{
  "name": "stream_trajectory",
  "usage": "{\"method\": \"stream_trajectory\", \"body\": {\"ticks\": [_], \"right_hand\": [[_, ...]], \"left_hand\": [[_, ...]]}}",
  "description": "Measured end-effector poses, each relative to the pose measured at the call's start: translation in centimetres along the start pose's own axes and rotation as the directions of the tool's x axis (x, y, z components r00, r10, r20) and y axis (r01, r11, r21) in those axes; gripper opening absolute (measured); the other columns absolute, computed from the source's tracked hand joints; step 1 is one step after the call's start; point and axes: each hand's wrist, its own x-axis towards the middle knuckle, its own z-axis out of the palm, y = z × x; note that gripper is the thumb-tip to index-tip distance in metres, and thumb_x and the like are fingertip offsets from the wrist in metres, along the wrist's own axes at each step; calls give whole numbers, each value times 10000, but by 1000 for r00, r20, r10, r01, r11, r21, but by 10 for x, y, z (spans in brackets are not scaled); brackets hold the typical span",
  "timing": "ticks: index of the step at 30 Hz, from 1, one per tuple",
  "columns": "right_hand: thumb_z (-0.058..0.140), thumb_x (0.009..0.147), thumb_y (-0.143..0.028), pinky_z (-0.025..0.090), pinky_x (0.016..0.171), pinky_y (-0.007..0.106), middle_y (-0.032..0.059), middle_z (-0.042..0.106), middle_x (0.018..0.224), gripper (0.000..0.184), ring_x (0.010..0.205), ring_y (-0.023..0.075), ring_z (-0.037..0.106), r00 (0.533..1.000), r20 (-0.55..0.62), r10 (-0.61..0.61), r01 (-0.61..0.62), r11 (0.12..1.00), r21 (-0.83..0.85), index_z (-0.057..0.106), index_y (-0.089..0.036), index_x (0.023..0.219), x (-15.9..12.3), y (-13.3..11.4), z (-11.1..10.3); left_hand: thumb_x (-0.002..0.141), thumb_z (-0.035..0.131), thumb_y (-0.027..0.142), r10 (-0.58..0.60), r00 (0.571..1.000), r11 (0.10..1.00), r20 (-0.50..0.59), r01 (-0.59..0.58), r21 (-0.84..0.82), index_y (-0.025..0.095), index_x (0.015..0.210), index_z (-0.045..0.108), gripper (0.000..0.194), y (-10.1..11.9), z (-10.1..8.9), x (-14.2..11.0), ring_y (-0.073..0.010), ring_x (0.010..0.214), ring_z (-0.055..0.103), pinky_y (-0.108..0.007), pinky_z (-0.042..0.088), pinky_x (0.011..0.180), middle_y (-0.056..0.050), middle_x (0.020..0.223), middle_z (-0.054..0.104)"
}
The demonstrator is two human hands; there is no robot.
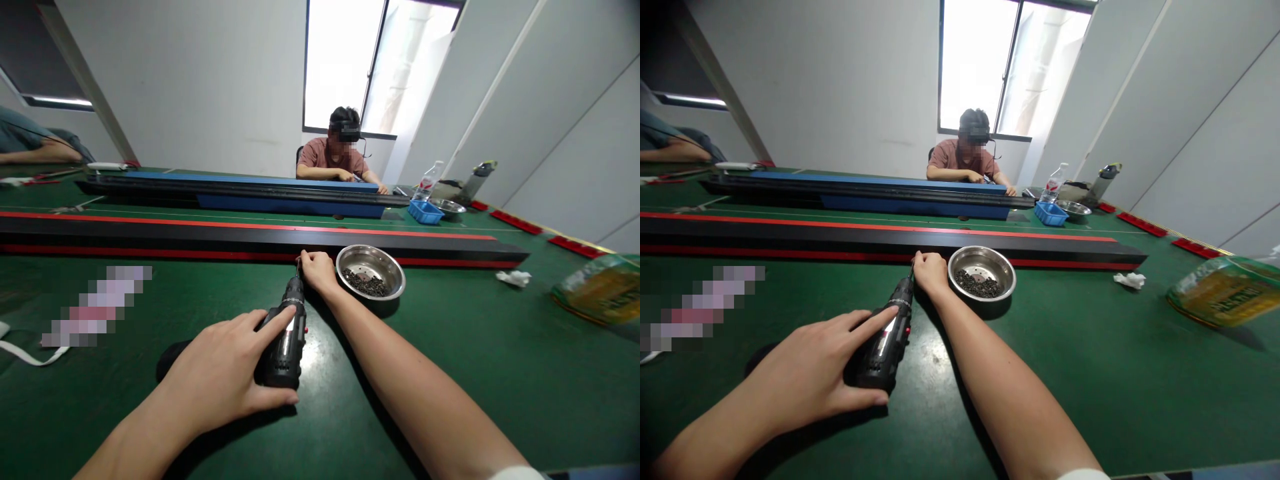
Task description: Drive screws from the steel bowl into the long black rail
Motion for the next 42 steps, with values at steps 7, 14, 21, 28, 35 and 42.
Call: {"method": "stream_trajectory", "body": {"ticks": [7, 14, 21, 28, 35, 42], "right_hand": [[473, 1057, -367, 528, 738, 244, 62, 819, 883, 425, 687, 179, 754, 997, -67, -32, 42, 986, 161, 836, -183, 935, -6, 0, -2], [508, 1045, -359, 539, 819, 263, 90, 821, 914, 390, 818, 212, 774, 995, -99, -25, 35, 995, 98, 839, -179, 945, -10, -3, -2], [490, 1049, -319, 538, 879, 262, 106, 825, 961, 374, 933, 224, 776, 992, -123, -11, 20, 997, 75, 827, -192, 950, -12, -7, -4], [482, 1058, -297, 519, 902, 271, 115, 821, 981, 373, 940, 219, 771, 993, -110, -30, 37, 997, 60, 824, -180, 962, -13, -7, -3], [488, 1056, -282, 510, 844, 251, 107, 822, 962, 364, 916, 204, 766, 993, -107, -50, 57, 996, 64, 819, -165, 961, -11, -4, -2], [499, 1052, -278, 507, 827, 242, 90, 824, 950, 352, 912, 195, 766, 992, -108, -61, 69, 996, 63, 817, -173, 942, -10, -2, -1]], "left_hand": [[708, 795, 773, -6, 1000, 1000, 9, 6, -6, 458, 1671, 328, 1115, 0, 0, 0, -374, 1202, 721, -506, 582, 993, -96, 1463, 679], [730, 776, 782, 3, 1000, 1000, -3, -3, 29, 432, 1672, 342, 1095, -1, 1, 3, -368, 1144, 739, -481, 591, 954, -101, 1397, 706], [765, 740, 791, 12, 999, 998, -42, -10, 60, 432, 1678, 326, 1065, -2, 5, 8, -368, 1159, 736, -465, 594, 941, -109, 1411, 696], [788, 684, 837, 26, 998, 991, -56, -19, 131, 420, 1686, 304, 1061, -2, 6, 11, -375, 1141, 740, -467, 599, 935, -129, 1394, 693], [806, 636, 859, 54, 998, 983, -29, -48, 180, 361, 1693, 316, 1067, 0, 3, 12, -389, 1060, 750, -486, 611, 864, -159, 1330, 700], [793, 615, 887, 60, 998, 978, -34, -52, 204, 363, 1695, 310, 1087, -1, 5, 13, -369, 1020, 757, -464, 611, 839, -145, 1283, 712]]}}
